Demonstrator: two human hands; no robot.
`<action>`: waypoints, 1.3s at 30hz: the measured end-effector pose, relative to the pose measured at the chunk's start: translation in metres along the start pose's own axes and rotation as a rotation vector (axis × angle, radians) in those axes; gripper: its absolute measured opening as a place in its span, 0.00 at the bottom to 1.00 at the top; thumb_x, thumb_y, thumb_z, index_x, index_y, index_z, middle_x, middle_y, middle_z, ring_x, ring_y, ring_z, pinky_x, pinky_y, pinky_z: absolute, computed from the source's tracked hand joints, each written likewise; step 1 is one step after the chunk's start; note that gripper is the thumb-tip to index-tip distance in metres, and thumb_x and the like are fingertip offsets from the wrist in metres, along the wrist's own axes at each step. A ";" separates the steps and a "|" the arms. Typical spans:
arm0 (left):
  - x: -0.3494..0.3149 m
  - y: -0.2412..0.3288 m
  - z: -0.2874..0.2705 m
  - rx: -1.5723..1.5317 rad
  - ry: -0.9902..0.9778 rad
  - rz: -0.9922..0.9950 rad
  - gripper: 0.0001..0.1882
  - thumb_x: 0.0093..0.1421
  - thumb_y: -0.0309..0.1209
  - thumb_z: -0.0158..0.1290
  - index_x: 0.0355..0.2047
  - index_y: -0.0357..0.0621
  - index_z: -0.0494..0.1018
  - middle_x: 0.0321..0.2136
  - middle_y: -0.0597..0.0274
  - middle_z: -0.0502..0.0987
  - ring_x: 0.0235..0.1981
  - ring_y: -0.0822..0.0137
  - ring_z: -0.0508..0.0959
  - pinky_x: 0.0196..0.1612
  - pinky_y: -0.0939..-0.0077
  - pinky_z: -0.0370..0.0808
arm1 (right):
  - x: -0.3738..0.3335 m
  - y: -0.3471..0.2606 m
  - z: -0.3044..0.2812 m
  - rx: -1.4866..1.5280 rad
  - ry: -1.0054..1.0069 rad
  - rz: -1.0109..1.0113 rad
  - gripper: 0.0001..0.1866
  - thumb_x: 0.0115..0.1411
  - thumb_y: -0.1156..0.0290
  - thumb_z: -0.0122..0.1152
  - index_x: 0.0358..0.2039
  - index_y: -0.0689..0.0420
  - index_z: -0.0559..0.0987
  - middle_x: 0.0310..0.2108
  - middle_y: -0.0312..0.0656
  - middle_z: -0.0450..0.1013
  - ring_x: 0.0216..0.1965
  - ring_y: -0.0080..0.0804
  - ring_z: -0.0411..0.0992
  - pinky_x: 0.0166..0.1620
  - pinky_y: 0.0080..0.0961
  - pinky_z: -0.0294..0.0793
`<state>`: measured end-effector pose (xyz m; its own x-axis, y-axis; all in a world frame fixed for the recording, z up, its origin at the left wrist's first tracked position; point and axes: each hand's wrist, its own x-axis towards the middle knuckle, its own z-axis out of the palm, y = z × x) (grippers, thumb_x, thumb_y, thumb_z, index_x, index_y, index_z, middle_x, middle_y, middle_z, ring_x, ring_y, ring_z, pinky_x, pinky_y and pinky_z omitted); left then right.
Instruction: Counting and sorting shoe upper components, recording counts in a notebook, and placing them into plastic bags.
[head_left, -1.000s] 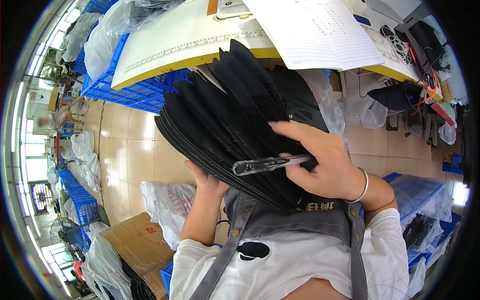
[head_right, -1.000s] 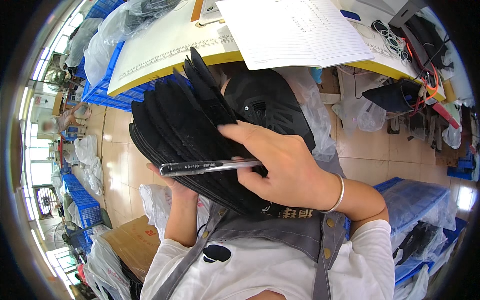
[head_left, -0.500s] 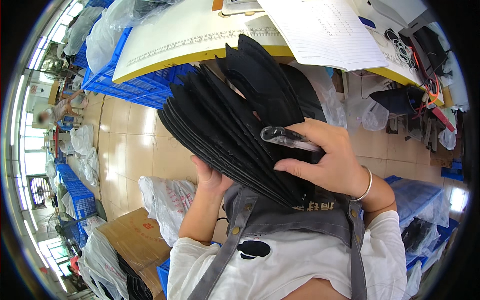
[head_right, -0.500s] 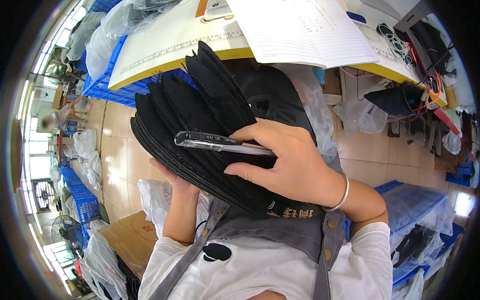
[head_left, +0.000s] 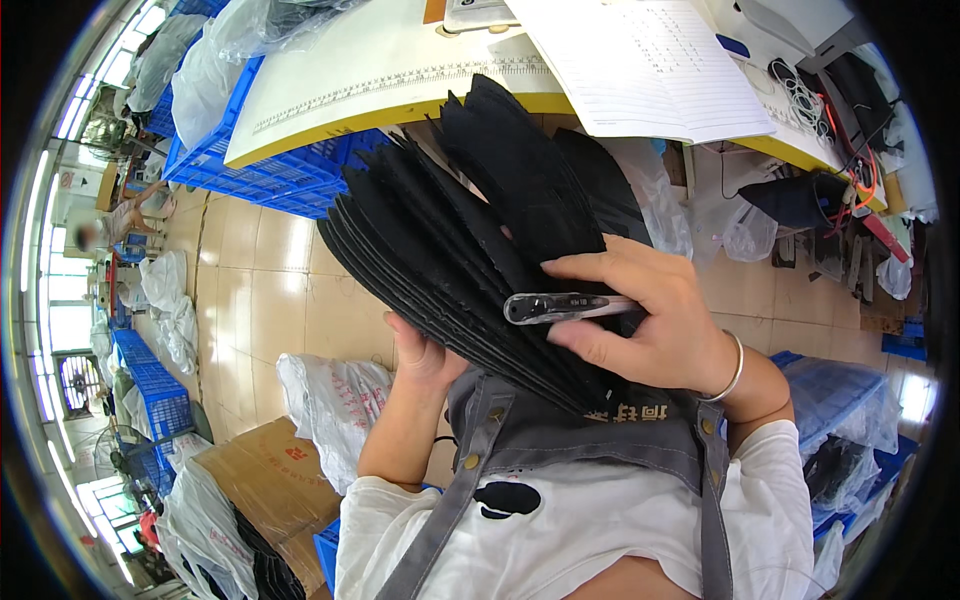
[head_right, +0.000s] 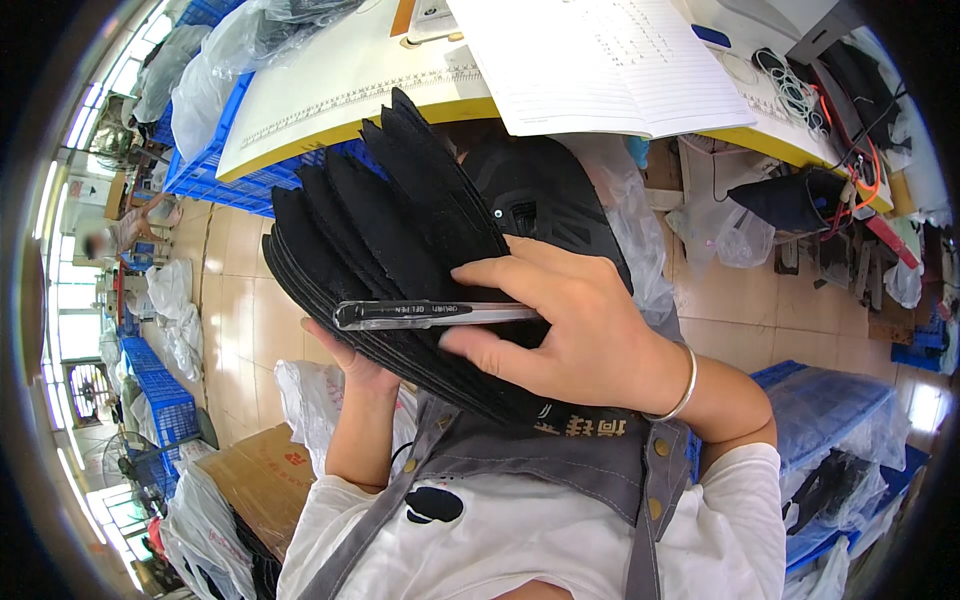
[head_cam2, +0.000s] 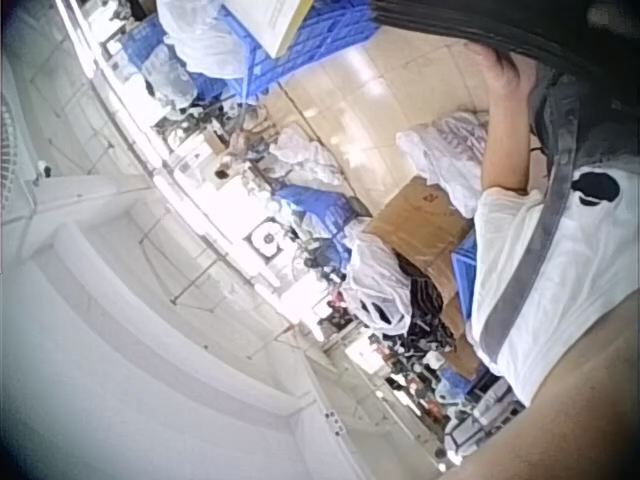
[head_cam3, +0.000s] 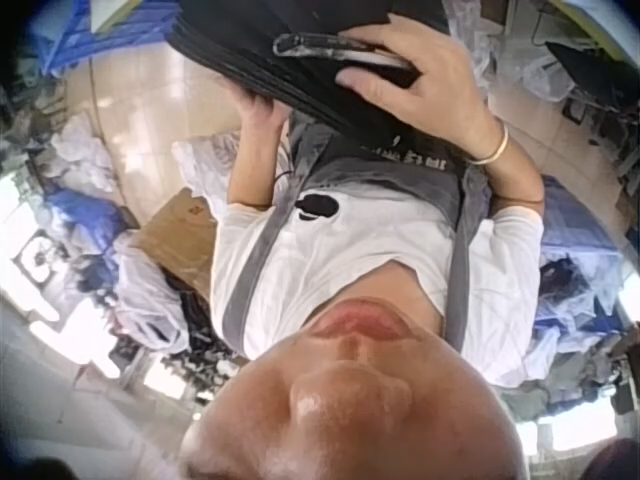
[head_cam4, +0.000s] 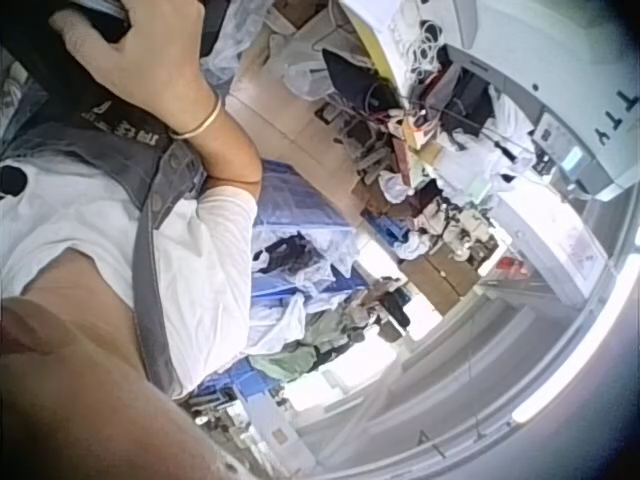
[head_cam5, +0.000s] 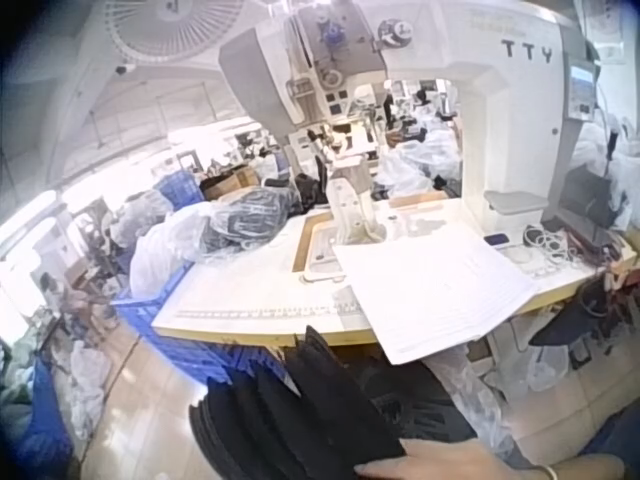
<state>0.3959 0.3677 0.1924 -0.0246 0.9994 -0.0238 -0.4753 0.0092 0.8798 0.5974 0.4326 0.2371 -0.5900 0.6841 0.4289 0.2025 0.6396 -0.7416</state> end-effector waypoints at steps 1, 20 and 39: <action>0.002 0.002 0.003 0.033 -0.019 0.020 0.50 0.43 0.70 0.42 0.59 0.48 0.53 0.57 0.56 0.58 0.56 0.54 0.60 0.58 0.54 0.58 | 0.000 0.000 0.000 0.027 0.041 -0.020 0.16 0.41 0.78 0.58 0.35 0.60 0.75 0.23 0.43 0.69 0.22 0.36 0.70 0.25 0.24 0.69; -0.006 -0.009 -0.013 -0.085 0.048 -0.026 0.46 0.43 0.69 0.45 0.56 0.51 0.59 0.54 0.58 0.63 0.54 0.56 0.64 0.56 0.54 0.60 | 0.003 -0.003 -0.003 0.042 -0.042 0.048 0.17 0.44 0.73 0.64 0.36 0.60 0.75 0.26 0.44 0.71 0.26 0.38 0.71 0.28 0.25 0.70; -0.005 -0.011 -0.015 -0.116 0.016 -0.026 0.46 0.43 0.68 0.45 0.56 0.52 0.59 0.54 0.57 0.63 0.54 0.56 0.64 0.56 0.54 0.60 | 0.002 -0.002 0.001 0.042 0.004 0.036 0.22 0.42 0.78 0.58 0.42 0.59 0.74 0.24 0.43 0.69 0.24 0.35 0.67 0.29 0.24 0.66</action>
<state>0.3877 0.3625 0.1755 -0.0246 0.9982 -0.0539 -0.5748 0.0300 0.8177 0.5953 0.4323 0.2386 -0.5801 0.7077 0.4033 0.1908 0.5994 -0.7774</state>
